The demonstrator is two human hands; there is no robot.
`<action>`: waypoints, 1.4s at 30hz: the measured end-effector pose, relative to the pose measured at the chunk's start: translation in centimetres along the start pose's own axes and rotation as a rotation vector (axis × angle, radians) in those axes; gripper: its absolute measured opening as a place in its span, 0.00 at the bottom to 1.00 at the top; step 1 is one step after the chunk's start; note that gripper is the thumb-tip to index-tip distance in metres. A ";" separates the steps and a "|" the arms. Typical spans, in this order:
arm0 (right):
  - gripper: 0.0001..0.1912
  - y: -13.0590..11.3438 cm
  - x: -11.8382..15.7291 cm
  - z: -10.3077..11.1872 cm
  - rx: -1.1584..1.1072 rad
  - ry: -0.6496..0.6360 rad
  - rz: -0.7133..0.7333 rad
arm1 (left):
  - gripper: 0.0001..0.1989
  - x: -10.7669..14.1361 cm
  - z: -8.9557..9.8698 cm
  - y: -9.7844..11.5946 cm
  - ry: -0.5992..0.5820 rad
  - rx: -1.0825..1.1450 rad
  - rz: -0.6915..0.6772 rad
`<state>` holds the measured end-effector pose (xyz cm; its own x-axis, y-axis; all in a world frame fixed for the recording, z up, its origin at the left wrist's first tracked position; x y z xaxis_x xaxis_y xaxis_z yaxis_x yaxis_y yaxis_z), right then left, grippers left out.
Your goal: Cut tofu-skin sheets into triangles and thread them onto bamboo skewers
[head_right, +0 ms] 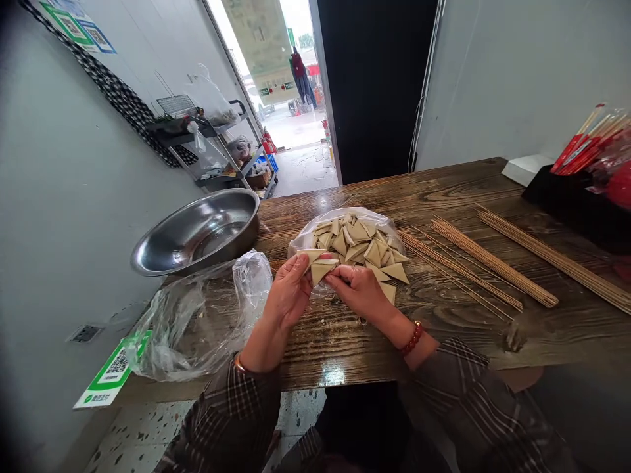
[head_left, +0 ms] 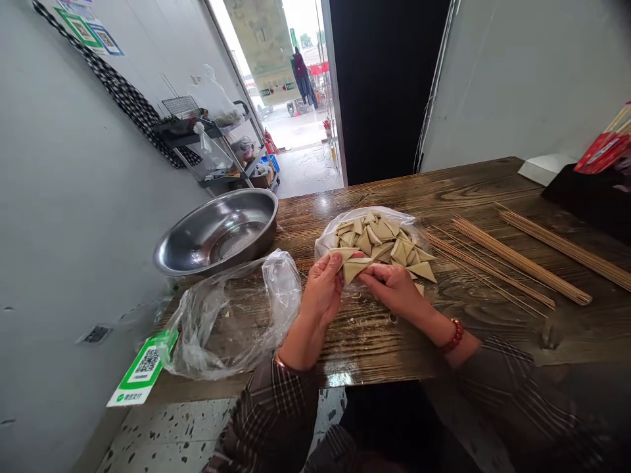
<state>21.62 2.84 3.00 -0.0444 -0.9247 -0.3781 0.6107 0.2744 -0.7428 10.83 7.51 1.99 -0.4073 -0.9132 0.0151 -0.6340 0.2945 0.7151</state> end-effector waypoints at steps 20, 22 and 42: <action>0.18 5.8 0.2 7.7 -0.263 0.429 -0.310 | 0.22 -1.1 0.1 -1.3 -0.079 -0.325 -0.053; 0.20 6.9 0.4 9.2 -0.329 0.542 -0.341 | 0.16 -1.1 -0.9 -1.8 -0.156 -0.596 -0.133; 0.20 7.0 -0.1 8.4 -0.347 0.480 -0.317 | 0.02 -1.3 -3.6 -3.2 -0.297 -1.183 -0.336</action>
<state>32.50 2.63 2.48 -0.5754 -0.7765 -0.2567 0.2244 0.1518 -0.9626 15.75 6.72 2.17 -0.5692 -0.7506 -0.3356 0.1772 -0.5106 0.8414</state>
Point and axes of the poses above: each hand's wrist, its own x-axis away from the middle knuckle, its own z-axis out of the back of the hand, y = z × x, the point moved 10 cm from there along -x, towards the middle knuckle, and after that the axes turned 14 degrees about x, right-handed, at the moved point
